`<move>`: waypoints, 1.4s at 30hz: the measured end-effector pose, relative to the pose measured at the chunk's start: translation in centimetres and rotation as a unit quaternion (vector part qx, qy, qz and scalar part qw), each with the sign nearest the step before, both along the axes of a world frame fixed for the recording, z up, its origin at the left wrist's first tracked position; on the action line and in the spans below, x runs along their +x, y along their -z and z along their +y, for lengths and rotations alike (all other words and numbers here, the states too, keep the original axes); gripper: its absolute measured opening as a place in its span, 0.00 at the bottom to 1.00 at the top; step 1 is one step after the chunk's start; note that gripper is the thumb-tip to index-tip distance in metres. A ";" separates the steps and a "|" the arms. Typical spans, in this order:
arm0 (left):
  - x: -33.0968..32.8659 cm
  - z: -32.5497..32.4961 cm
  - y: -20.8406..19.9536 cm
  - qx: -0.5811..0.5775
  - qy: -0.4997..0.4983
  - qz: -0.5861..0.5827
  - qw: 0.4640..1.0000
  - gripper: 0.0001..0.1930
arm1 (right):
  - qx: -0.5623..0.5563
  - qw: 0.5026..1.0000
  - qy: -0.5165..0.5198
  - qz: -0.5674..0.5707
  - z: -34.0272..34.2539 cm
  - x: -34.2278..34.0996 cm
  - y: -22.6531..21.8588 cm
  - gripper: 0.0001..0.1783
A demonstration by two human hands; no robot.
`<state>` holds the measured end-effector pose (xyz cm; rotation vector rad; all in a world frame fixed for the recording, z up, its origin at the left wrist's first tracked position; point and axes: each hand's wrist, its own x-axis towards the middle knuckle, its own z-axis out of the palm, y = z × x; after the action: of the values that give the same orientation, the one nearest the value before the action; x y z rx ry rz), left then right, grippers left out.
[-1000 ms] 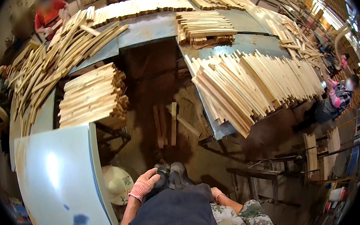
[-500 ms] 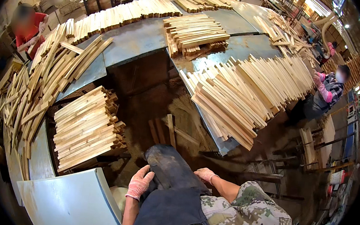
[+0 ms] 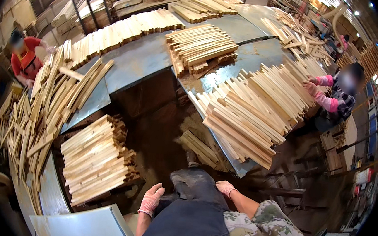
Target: The person repeatedly picks up bundles of thin wooden slats from a metal table and places them onto a moving conveyor belt. The person wears pink gloves and a camouflage shirt while performing this repetitive stacking task in a workshop environment.
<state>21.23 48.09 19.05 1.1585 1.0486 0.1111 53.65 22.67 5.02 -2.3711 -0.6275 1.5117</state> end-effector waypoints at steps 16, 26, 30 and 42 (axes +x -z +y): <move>31.3 24.8 -0.7 0.083 0.222 0.023 0.971 0.28 | 0.364 0.917 0.165 0.007 22.8 19.2 -16.9 0.34; 47.2 45.6 -2.9 0.216 0.188 -0.024 0.958 0.26 | 0.357 0.850 0.354 0.158 38.6 32.4 -15.2 0.37; 60.8 59.5 -2.7 0.406 0.209 0.002 0.890 0.30 | 0.359 0.828 0.398 0.164 45.6 40.3 -13.7 0.52; 95.4 82.6 4.7 0.546 0.417 0.206 0.696 0.39 | 0.172 0.786 0.593 -0.016 60.3 57.1 -7.2 0.39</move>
<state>116.65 130.67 14.34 2.7806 0.6684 -0.3201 110.78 82.95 12.22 -1.7907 0.5268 0.6665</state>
